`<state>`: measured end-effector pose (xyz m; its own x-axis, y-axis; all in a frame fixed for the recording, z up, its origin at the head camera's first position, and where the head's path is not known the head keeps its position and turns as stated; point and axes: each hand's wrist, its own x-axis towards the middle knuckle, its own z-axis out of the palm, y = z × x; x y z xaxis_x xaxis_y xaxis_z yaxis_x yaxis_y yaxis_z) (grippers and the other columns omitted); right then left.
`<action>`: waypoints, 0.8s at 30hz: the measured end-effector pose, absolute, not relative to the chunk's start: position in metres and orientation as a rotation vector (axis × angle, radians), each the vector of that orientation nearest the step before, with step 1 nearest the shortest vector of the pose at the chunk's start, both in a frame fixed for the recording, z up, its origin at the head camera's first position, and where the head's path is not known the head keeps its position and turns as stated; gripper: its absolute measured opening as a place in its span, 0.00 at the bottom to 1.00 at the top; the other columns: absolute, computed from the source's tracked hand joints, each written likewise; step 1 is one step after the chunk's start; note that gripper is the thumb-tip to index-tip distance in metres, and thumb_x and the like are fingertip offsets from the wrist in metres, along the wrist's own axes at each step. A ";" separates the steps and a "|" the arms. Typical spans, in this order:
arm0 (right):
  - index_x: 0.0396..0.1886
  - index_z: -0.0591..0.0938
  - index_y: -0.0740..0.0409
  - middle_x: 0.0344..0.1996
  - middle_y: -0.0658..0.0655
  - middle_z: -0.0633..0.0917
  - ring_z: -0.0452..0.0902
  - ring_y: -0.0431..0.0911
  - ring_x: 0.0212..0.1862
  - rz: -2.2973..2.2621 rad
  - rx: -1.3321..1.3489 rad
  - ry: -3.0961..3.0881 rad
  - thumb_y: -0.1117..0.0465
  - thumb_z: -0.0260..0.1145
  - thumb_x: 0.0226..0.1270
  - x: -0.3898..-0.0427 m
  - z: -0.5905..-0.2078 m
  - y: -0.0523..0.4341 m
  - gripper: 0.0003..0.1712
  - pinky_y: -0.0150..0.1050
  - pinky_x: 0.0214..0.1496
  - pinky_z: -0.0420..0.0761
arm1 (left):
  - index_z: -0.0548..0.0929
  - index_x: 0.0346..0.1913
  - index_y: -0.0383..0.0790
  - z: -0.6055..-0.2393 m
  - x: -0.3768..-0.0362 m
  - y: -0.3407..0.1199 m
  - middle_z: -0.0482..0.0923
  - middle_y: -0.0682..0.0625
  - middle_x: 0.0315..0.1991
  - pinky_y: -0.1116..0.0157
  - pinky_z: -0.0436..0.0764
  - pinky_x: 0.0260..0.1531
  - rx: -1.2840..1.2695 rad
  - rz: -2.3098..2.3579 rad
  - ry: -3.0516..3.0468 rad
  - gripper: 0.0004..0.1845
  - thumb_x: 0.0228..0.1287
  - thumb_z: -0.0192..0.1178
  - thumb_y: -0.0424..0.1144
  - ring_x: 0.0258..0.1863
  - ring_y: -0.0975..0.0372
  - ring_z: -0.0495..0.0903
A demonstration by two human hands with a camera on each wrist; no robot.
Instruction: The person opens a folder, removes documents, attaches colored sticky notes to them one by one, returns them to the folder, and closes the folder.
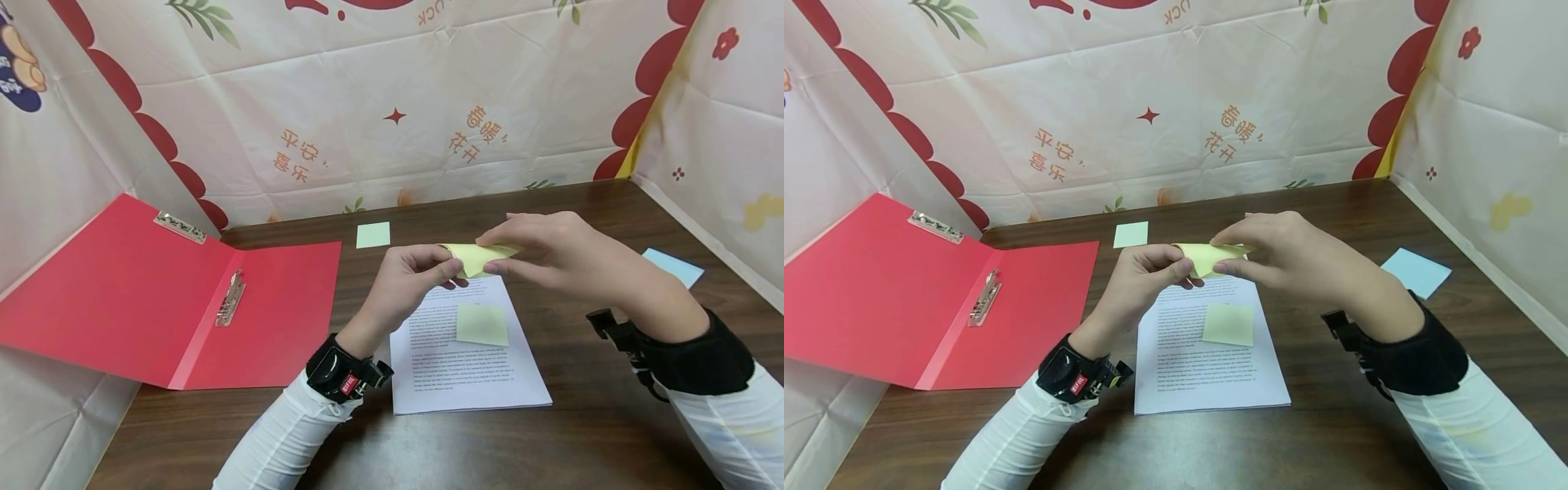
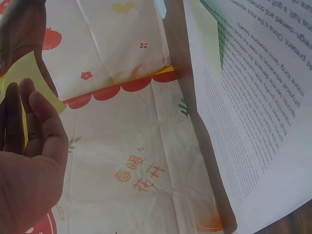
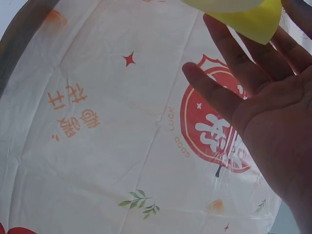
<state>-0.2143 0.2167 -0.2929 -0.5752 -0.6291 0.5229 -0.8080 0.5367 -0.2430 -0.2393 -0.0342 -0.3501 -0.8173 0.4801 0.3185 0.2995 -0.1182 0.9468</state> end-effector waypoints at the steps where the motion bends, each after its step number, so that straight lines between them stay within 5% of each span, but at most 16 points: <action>1: 0.56 0.90 0.47 0.46 0.43 0.93 0.90 0.40 0.49 0.669 1.170 -2.425 0.65 0.85 0.54 -0.214 -0.292 0.217 0.28 0.20 0.76 0.64 | 0.86 0.45 0.21 -0.350 -0.239 -0.034 0.88 0.36 0.37 0.66 0.88 0.43 0.898 2.073 1.988 0.08 0.74 0.64 0.26 0.36 0.63 0.89; 7: 0.56 0.89 0.40 0.46 0.36 0.91 0.87 0.33 0.47 0.715 1.181 -2.483 0.62 0.82 0.61 -0.211 -0.291 0.219 0.24 0.16 0.59 0.77 | 0.87 0.46 0.20 -0.351 -0.240 -0.036 0.87 0.31 0.39 0.67 0.87 0.43 0.985 2.066 1.977 0.07 0.72 0.64 0.24 0.36 0.62 0.87; 16: 0.54 0.91 0.44 0.45 0.38 0.92 0.89 0.37 0.50 0.742 1.353 -2.365 0.67 0.79 0.62 -0.214 -0.291 0.221 0.22 0.21 0.74 0.69 | 0.85 0.47 0.17 -0.352 -0.239 -0.037 0.85 0.24 0.42 0.68 0.87 0.43 1.047 2.081 1.967 0.08 0.70 0.63 0.20 0.37 0.63 0.86; 19: 0.53 0.91 0.50 0.44 0.44 0.93 0.91 0.46 0.51 0.643 1.395 -2.237 0.54 0.71 0.75 -0.215 -0.292 0.220 0.12 0.21 0.74 0.68 | 0.85 0.47 0.18 -0.351 -0.239 -0.038 0.87 0.33 0.39 0.69 0.87 0.43 1.029 2.069 1.993 0.07 0.71 0.63 0.21 0.35 0.63 0.85; 24: 0.49 0.91 0.56 0.39 0.49 0.93 0.93 0.53 0.47 0.541 1.434 -2.073 0.44 0.56 0.83 -0.216 -0.294 0.215 0.25 0.22 0.71 0.72 | 0.84 0.46 0.19 -0.350 -0.240 -0.039 0.83 0.56 0.34 0.72 0.85 0.42 0.975 2.050 1.970 0.08 0.72 0.63 0.25 0.35 0.67 0.82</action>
<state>-0.2164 0.2152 -0.2943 -0.2747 -0.7132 0.6449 -0.9374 0.3478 -0.0146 -0.2396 -0.0385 -0.3500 -0.7814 0.5156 0.3517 0.3310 -0.1355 0.9339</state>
